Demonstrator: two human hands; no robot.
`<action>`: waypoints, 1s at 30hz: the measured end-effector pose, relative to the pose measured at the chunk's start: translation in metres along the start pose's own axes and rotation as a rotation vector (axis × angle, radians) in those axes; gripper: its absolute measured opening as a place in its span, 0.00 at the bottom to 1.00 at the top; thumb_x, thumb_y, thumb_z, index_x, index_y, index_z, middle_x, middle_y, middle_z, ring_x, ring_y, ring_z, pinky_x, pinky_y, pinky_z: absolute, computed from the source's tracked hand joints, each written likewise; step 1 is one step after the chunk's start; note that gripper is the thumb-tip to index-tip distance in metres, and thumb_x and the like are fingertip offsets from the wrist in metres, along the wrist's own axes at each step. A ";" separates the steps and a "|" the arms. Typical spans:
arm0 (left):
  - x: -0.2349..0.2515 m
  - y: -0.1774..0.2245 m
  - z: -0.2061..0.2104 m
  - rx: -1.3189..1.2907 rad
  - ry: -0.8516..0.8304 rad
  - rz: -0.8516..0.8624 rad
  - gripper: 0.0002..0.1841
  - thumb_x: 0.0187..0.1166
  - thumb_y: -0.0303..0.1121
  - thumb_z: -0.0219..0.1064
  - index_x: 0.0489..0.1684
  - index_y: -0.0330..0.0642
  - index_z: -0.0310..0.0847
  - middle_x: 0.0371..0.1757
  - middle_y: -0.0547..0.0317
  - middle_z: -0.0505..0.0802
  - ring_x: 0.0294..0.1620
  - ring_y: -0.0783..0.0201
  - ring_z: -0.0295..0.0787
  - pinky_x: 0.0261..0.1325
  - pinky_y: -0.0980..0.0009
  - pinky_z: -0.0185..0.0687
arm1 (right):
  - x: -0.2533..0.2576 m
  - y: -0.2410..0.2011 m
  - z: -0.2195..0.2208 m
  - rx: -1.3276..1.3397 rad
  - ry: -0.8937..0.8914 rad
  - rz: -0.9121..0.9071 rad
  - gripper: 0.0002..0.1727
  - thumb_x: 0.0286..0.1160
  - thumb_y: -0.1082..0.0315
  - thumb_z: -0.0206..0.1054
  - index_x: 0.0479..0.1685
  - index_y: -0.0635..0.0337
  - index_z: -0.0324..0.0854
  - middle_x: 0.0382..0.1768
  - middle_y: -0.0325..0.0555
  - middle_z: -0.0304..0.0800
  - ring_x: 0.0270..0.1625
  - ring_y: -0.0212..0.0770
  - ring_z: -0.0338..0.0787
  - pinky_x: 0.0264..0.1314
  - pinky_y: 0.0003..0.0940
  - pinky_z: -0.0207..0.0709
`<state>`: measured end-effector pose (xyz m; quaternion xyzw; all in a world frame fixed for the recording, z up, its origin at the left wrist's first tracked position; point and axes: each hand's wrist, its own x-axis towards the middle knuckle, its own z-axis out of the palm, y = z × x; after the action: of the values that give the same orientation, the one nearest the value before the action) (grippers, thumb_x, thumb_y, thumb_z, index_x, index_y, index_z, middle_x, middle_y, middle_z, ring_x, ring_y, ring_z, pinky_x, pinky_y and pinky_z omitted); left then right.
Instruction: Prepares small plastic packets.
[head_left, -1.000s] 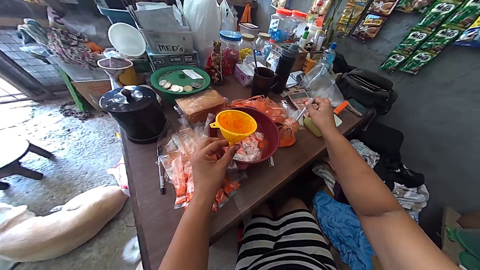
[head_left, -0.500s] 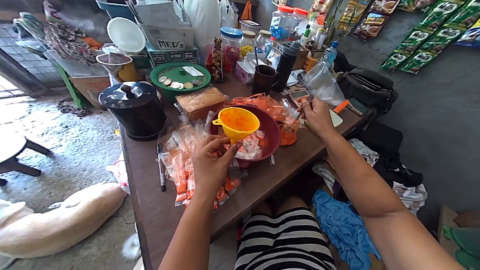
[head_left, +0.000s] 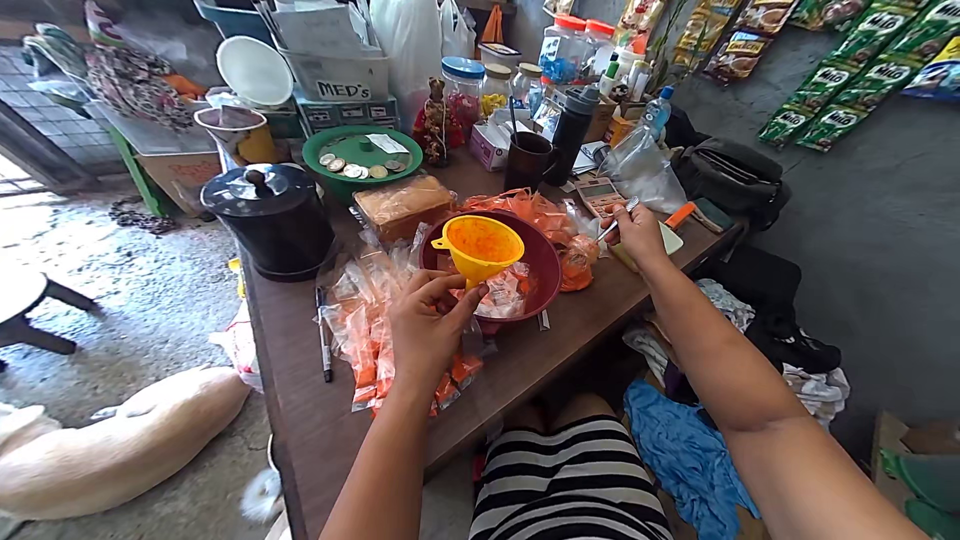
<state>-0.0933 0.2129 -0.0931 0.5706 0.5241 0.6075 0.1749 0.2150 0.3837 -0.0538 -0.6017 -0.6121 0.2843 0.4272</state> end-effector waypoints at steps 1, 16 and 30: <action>0.000 0.000 0.000 0.002 -0.003 0.002 0.08 0.66 0.36 0.81 0.37 0.43 0.94 0.42 0.67 0.90 0.34 0.82 0.82 0.39 0.85 0.78 | -0.001 0.000 0.001 -0.020 -0.009 -0.005 0.19 0.96 0.62 0.46 0.63 0.67 0.77 0.35 0.44 0.90 0.25 0.29 0.86 0.33 0.27 0.82; 0.000 0.002 0.000 -0.011 -0.010 -0.014 0.08 0.66 0.35 0.81 0.37 0.43 0.93 0.41 0.67 0.89 0.33 0.82 0.81 0.36 0.86 0.77 | 0.007 0.012 -0.014 0.197 0.038 0.063 0.17 0.96 0.63 0.46 0.61 0.67 0.75 0.32 0.41 0.89 0.24 0.28 0.86 0.31 0.24 0.83; 0.000 0.003 0.001 -0.022 -0.013 -0.033 0.08 0.66 0.35 0.82 0.37 0.44 0.94 0.41 0.67 0.89 0.32 0.82 0.80 0.35 0.87 0.77 | 0.005 0.003 -0.011 0.072 0.016 0.019 0.18 0.96 0.62 0.47 0.63 0.68 0.76 0.35 0.43 0.91 0.25 0.29 0.86 0.33 0.26 0.82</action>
<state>-0.0916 0.2119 -0.0907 0.5639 0.5254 0.6067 0.1944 0.2264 0.3869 -0.0502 -0.5942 -0.5922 0.3052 0.4507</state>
